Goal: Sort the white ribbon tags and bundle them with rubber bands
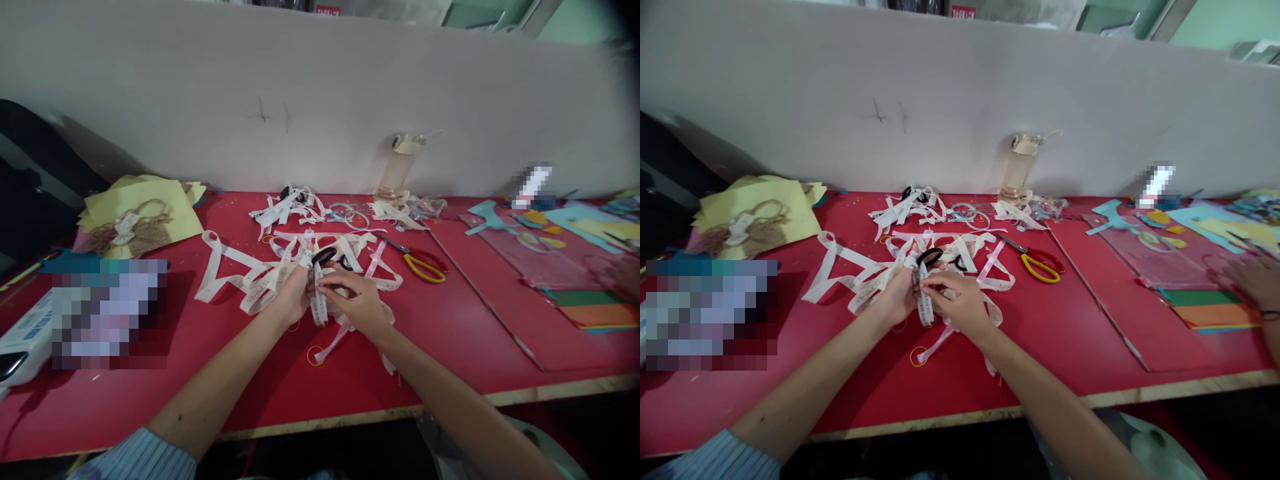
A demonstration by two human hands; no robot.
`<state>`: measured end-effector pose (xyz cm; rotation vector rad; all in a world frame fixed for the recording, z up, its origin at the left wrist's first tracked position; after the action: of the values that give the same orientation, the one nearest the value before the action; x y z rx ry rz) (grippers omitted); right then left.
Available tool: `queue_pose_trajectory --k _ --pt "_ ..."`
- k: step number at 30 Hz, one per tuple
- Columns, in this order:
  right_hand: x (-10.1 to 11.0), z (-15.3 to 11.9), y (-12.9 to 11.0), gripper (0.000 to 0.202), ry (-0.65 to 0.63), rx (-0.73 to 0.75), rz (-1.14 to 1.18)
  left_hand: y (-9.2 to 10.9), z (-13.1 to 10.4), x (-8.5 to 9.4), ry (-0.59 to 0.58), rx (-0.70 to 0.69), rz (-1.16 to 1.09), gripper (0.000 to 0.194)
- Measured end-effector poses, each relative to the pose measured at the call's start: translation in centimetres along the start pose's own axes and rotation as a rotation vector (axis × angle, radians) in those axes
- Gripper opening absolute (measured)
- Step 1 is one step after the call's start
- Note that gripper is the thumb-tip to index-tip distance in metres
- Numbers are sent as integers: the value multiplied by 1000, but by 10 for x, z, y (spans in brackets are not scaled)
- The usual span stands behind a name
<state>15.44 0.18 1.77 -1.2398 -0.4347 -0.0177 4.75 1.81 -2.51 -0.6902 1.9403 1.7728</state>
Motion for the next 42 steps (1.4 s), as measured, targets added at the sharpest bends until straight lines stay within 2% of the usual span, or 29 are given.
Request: queue_pose_trajectory --k 4,8,12,20,23,28,32,35,39,42 --pt "0 -2 -6 15 21 71 -52 1 0 -8 -73 -8 3 45" --pt "1 -1 -4 17 35 88 -73 5 -4 -12 -47 0 43 47" --pt "0 0 -2 19 21 100 -81 3 -7 -15 -77 -3 52 42" --pt "3 1 0 17 71 165 -192 -9 -14 -9 92 56 72 38" --pt "3 0 -1 18 84 192 -242 -10 -14 -8 109 56 64 38" --pt "1 -1 -1 17 123 222 -384 -11 -12 -7 91 30 55 39" --pt "2 1 1 14 149 187 -513 -10 -10 -7 66 -29 104 40" --pt "3 1 -1 13 149 214 -563 -9 -10 -10 19 -47 97 40" --pt "3 -1 -3 18 125 275 -528 -9 -10 -16 -53 -37 43 44" --pt "4 0 -1 19 120 281 -401 -6 -10 -17 -41 -41 17 43"
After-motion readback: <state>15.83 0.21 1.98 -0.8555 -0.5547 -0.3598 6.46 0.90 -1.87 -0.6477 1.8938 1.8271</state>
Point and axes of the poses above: each hand's wrist, its own z-axis towards the middle knuckle, its own x-axis out of the back of the hand, y = z × x, the point moved 6 cm from there along z, towards the middle knuckle, and after that the axes turned 14 degrees about -x, right-handed, at the moved point
